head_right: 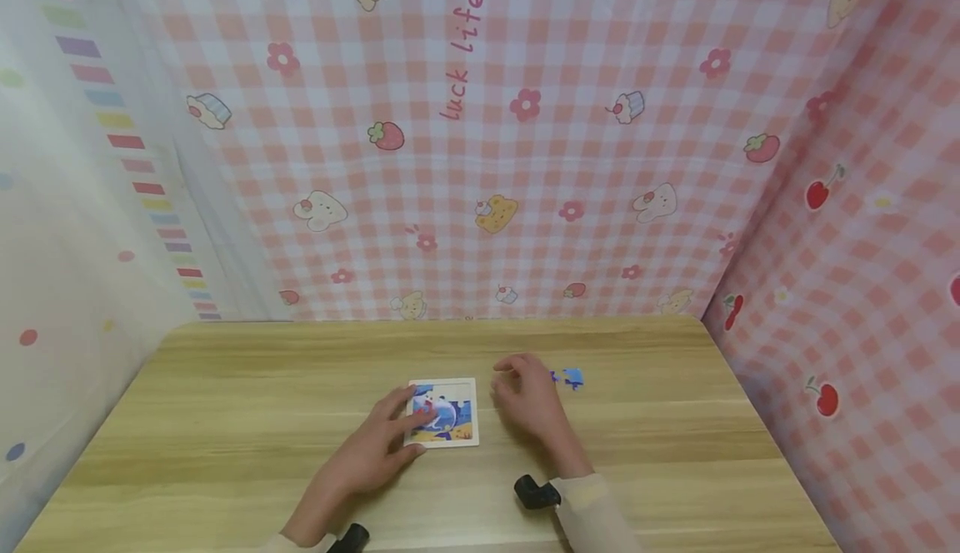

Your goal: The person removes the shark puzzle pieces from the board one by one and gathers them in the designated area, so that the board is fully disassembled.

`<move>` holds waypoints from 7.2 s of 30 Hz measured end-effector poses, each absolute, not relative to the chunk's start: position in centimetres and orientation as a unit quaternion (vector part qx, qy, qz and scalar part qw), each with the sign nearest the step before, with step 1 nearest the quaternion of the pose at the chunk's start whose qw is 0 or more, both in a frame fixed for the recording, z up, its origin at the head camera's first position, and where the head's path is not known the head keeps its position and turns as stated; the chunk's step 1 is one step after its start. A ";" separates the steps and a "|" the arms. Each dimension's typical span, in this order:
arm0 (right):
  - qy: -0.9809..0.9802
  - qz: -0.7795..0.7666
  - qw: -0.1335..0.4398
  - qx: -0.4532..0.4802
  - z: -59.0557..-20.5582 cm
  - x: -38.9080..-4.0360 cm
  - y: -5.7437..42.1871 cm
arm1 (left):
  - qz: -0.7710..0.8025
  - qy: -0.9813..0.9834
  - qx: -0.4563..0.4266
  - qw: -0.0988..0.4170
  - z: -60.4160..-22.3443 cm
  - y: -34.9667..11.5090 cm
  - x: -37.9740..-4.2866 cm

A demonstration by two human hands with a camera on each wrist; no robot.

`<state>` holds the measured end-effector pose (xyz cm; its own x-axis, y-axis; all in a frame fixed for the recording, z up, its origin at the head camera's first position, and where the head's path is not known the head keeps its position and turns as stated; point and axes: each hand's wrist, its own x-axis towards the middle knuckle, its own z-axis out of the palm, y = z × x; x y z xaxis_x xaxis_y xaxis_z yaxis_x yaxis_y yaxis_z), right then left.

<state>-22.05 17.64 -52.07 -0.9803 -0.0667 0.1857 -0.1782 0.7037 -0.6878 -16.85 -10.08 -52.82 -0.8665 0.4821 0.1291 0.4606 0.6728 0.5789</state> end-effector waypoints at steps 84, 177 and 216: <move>-0.879 0.460 0.024 0.124 -52.1 -21.8 14.1 | 0.307 0.923 0.232 0.011 -52.8 -9.6 -16.7; -0.912 0.391 0.047 0.113 -52.0 -21.7 18.3 | 0.314 0.918 0.241 0.000 -52.8 -9.3 -17.0; -0.932 0.322 0.011 0.165 -52.7 -20.2 15.4 | 0.251 0.934 0.254 0.010 -52.6 -6.8 -15.5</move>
